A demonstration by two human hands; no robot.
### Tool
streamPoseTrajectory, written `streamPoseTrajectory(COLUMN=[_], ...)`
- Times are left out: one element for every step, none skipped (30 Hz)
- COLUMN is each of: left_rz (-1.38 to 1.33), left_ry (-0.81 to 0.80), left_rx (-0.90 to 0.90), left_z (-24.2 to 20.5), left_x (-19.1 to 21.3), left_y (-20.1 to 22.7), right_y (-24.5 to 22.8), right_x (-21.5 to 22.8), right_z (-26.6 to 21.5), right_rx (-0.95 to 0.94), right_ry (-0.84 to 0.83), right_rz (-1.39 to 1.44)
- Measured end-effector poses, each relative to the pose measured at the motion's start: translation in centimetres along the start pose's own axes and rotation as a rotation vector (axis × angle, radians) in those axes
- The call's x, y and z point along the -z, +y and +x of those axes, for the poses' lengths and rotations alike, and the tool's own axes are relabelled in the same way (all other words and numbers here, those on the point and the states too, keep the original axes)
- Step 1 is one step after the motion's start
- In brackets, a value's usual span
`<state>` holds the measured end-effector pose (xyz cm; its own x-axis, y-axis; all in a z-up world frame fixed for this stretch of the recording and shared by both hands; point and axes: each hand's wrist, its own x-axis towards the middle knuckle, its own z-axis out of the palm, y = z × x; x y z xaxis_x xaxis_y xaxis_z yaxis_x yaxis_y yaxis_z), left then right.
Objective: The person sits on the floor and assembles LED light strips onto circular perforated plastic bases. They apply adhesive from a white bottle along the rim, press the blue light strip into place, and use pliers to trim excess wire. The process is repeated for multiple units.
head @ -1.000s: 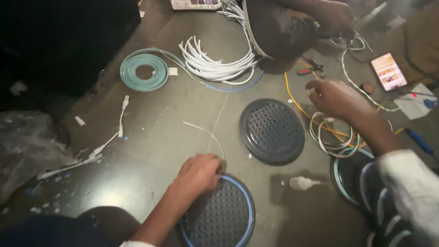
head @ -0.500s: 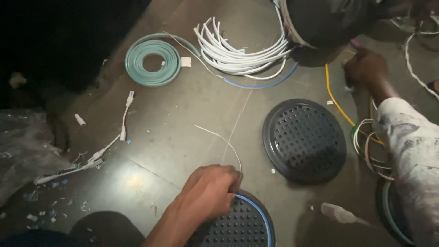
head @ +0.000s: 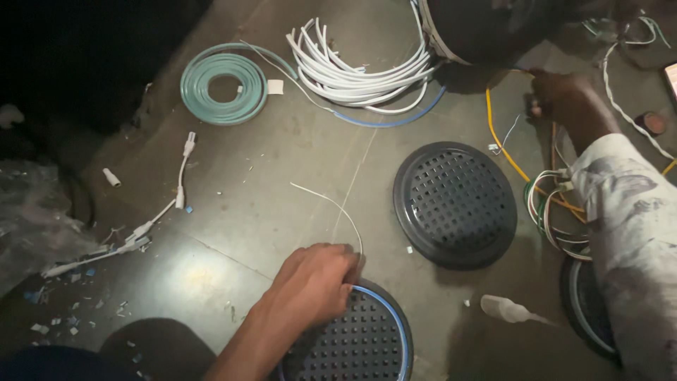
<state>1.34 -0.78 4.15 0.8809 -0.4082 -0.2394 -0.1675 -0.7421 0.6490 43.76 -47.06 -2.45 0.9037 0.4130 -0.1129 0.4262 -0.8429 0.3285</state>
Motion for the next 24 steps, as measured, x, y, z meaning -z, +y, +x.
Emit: streamPoseTrajectory(left_rz=[0.005,-0.004,-0.017,-0.029,-0.019,-0.009,-0.005,-0.010,-0.012,-0.013,-0.004,0.005,0.024,0.035,0.042,0.048,0.049,0.049,0.052,0.050,0.058,0.066,0.075,0.084], left_ry=[-0.013,0.002,0.020,0.039,0.048,0.057,0.063,0.072,0.083,0.093,0.062,0.030,0.009,0.015,0.021,0.028,0.041,0.055,0.070,0.066,0.073,0.080,0.103,0.125], left_rx=[0.009,0.000,-0.011,-0.022,-0.021,-0.020,-0.034,-0.045,-0.055,-0.065,-0.045,-0.025,-0.004,-0.015,-0.029,-0.043,-0.057,-0.070,-0.081,-0.090,-0.097,-0.103,-0.117,-0.131], left_z=[-0.1,-0.3,-0.3,-0.4,-0.4,-0.4,-0.2,-0.1,-0.2,-0.3,-0.4,-0.5,-0.4,-0.4,-0.4,-0.4,-0.4,-0.4,-0.5,-0.6,-0.5,-0.5,-0.4,-0.4], left_x=[0.0,0.0,0.0,0.0,0.0,0.0,-0.1,-0.1,0.0,0.1,0.0,-0.1,0.1,0.1,0.0,-0.2,-0.4,-0.6,-0.8,-1.1,-1.1,-1.2,-1.2,-1.3], left_y=[0.0,-0.1,-0.2,-0.2,-0.3,-0.4,-0.2,-0.1,-0.1,-0.1,0.0,0.0,-0.2,-0.3,-0.4,-0.4,-0.5,-0.6,-0.7,-0.7,-0.9,-1.1,-1.3,-1.4], right_y=[-0.1,-0.2,-0.4,-0.7,-1.3,-2.1,-2.1,-2.6,-3.1,-3.5,-4.2,-4.9,-5.5,-6.0,-6.1,-5.9,-6.0,-6.0,-6.2,-6.8,-8.1,-9.7,-11.6,-13.9], right_x=[0.2,0.6,1.3,2.0,2.6,3.2,4.3,5.1,5.8,6.7,7.4,8.2,9.3,10.5,11.7,12.8,14.1,15.4,16.5,17.4,17.9,18.2,18.5,18.7], right_z=[0.0,0.1,0.1,0.1,-0.1,-0.5,-1.3,-2.0,-2.8,-3.6,-4.8,-6.1,-7.2,-8.6,-10.5,-12.8,-15.5,-18.2,-21.2,-24.4,-27.3,-30.2,-32.9,-35.1], right_rx=[-0.127,-0.298,-0.441,-0.497,-0.570,-0.633,-0.708,-0.772,-0.821,-0.858,-0.901,-0.933,-0.949,-0.954,-0.945,-0.885,-0.813,-0.687,-0.554,-0.484,-0.482,-0.522,-0.558,-0.596], right_ry=[-0.041,-0.068,-0.071,-0.052,-0.028,0.009,0.051,0.109,0.179,0.244,0.309,0.374,0.448,0.523,0.591,0.674,0.745,0.834,0.919,0.980,1.001,0.996,0.991,0.970], right_rz=[0.099,0.215,0.306,0.370,0.449,0.536,0.627,0.730,0.839,0.958,1.079,1.196,1.314,1.421,1.512,1.566,1.609,1.635,1.661,1.690,1.711,1.725,1.740,1.751])
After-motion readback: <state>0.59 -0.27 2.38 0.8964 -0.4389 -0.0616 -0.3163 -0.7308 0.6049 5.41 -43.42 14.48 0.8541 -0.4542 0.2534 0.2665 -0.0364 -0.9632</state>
